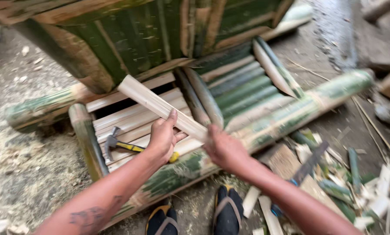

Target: The person assembles a bamboo chair by placing split bamboo slats into a frame and securing them with nails. They use a hammer to drive nails and a saw to trim the slats to fit the structure.

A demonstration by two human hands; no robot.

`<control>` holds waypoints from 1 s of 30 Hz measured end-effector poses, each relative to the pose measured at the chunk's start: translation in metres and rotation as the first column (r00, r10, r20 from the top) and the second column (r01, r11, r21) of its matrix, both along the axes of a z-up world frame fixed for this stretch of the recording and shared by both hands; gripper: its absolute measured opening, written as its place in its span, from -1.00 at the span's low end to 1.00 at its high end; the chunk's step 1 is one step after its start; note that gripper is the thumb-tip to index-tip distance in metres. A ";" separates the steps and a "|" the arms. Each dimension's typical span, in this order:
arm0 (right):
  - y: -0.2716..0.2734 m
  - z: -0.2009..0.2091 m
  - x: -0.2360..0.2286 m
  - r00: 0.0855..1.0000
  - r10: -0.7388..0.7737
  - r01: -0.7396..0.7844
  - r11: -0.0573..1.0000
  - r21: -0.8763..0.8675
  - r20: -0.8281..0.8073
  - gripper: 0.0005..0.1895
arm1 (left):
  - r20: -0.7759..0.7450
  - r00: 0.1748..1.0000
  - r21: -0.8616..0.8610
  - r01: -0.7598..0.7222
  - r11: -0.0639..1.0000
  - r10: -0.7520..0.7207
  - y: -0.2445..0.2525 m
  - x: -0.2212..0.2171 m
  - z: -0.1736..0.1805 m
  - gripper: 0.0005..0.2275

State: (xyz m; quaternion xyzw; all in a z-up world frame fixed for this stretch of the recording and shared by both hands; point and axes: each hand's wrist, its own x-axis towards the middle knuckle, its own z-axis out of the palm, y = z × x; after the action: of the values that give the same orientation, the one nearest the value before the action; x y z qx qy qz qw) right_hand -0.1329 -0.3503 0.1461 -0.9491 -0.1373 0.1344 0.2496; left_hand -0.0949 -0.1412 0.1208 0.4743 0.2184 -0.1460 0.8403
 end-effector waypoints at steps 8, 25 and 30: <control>0.075 -0.120 0.182 0.949 0.255 -0.281 0.950 0.133 0.187 -0.46 | -0.190 0.887 -0.209 -0.455 0.865 0.421 0.103 0.080 -0.158 -0.65; 0.142 -0.169 0.212 0.816 0.019 -0.104 0.988 0.114 0.578 -0.52 | 0.063 0.966 0.917 -0.155 -0.367 -0.251 0.265 0.021 -0.105 -0.66; 0.128 -0.172 0.220 0.801 0.028 -0.129 0.983 0.128 0.598 -0.77 | -0.066 0.954 0.879 -0.083 -0.469 -0.293 0.271 0.009 -0.126 -0.54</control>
State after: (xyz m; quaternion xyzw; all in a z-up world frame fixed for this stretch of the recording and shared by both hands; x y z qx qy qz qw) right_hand 0.0873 -0.2226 -0.0257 -0.9134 -0.2581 -0.1703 0.2648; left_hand -0.0857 0.1301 -0.0052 0.9924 0.0917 0.0771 0.0283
